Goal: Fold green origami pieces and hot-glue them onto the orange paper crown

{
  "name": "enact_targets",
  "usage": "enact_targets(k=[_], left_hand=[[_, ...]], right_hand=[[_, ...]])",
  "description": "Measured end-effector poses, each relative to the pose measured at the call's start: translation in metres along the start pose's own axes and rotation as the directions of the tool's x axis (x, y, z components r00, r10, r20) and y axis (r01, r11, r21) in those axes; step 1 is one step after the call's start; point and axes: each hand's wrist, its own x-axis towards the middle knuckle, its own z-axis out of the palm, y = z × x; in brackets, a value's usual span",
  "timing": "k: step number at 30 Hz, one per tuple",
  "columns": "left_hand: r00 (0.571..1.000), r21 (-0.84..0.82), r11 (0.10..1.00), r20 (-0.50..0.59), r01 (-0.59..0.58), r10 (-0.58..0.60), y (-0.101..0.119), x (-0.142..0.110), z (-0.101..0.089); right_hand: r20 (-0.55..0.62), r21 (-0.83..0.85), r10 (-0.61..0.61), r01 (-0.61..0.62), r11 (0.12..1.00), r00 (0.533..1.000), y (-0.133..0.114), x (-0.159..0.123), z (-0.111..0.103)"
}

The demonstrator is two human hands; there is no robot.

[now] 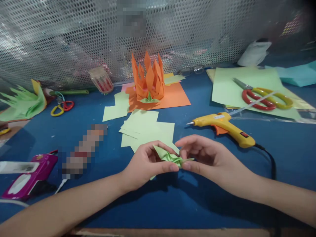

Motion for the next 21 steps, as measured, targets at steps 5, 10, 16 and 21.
enact_targets(k=[5, 10, 16, 21], left_hand=[[0.999, -0.022, 1.000, 0.048, 0.001, 0.000, 0.0006, 0.0004, -0.0007], [0.999, 0.042, 0.999, -0.029, 0.018, -0.017, 0.0030, -0.0011, 0.0005], [0.998, 0.128, 0.990, -0.030, 0.063, -0.059, 0.0035, -0.0032, 0.0034], [0.997, 0.149, 0.988, -0.072, 0.041, -0.030, 0.0046, -0.0040, 0.0062]], right_hand=[[0.107, 0.084, 0.085, -0.094, 0.992, 0.991, -0.0003, 0.0026, -0.0017], [0.027, 0.018, 0.038, -0.039, 0.999, 0.999, -0.0022, 0.0030, -0.0019], [0.038, 0.125, 0.098, -0.102, 0.987, 0.994, 0.0015, 0.0034, -0.0013], [0.017, 0.053, 0.051, -0.052, 0.997, 0.999, 0.0020, 0.0029, -0.0024]])
